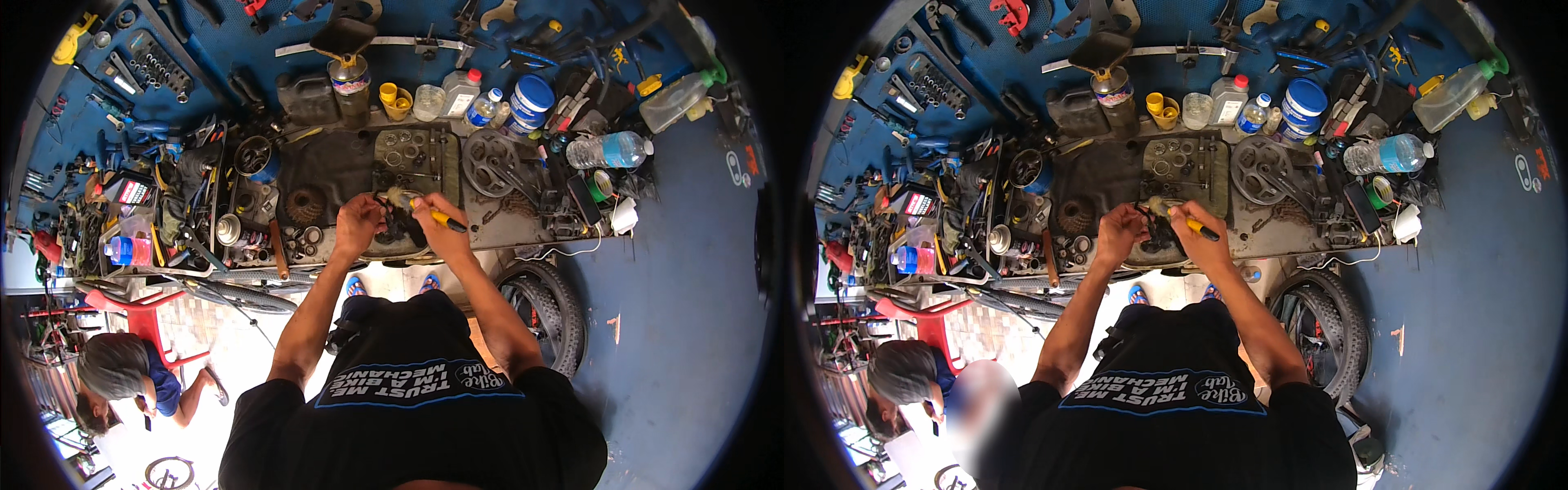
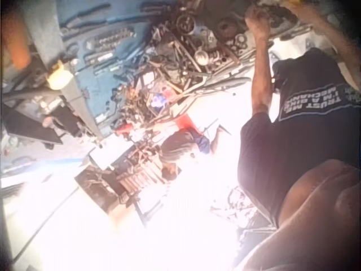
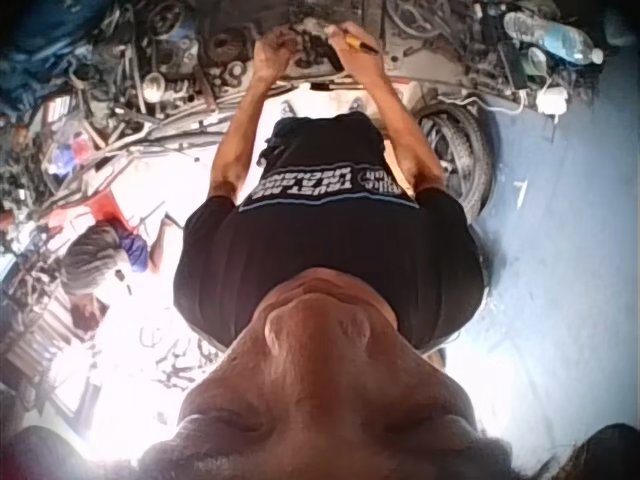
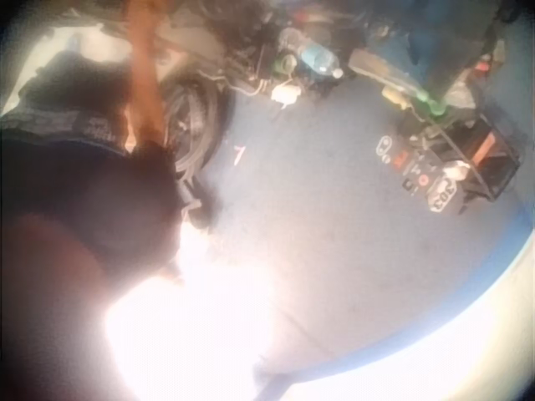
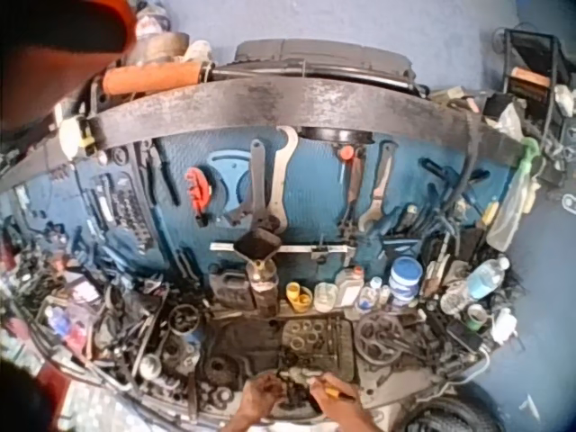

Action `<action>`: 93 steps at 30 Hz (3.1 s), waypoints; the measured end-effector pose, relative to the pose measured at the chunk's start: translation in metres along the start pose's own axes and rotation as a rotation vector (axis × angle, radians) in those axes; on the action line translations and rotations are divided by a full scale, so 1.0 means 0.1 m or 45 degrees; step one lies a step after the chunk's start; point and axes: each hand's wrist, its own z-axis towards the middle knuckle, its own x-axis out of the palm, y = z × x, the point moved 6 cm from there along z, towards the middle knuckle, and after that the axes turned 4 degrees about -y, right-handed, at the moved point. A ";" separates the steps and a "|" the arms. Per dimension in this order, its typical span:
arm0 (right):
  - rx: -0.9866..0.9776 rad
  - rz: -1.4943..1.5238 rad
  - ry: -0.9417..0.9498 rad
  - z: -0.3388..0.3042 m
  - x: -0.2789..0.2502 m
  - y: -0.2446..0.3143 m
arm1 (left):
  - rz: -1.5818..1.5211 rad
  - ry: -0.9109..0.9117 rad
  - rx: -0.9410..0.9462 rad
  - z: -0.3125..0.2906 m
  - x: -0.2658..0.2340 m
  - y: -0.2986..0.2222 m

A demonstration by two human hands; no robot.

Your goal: The person cleans small mechanical parts in a metal tray using a brush and liquid from a plastic bottle. They repeatedly scrub the parts, rinse them with liquid, and place them back in the tray.

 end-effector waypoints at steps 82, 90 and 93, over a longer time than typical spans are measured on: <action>-0.156 -0.199 0.052 -0.44 -0.09 -0.14 | 0.892 -0.082 0.955 -0.33 0.25 -0.58; -0.168 -0.259 0.017 -0.46 -0.14 -0.18 | 0.882 -0.169 0.800 0.35 -0.17 -0.55; -0.134 -0.303 -0.019 -0.50 -0.21 -0.28 | 0.976 -0.304 0.758 0.91 -0.45 -0.71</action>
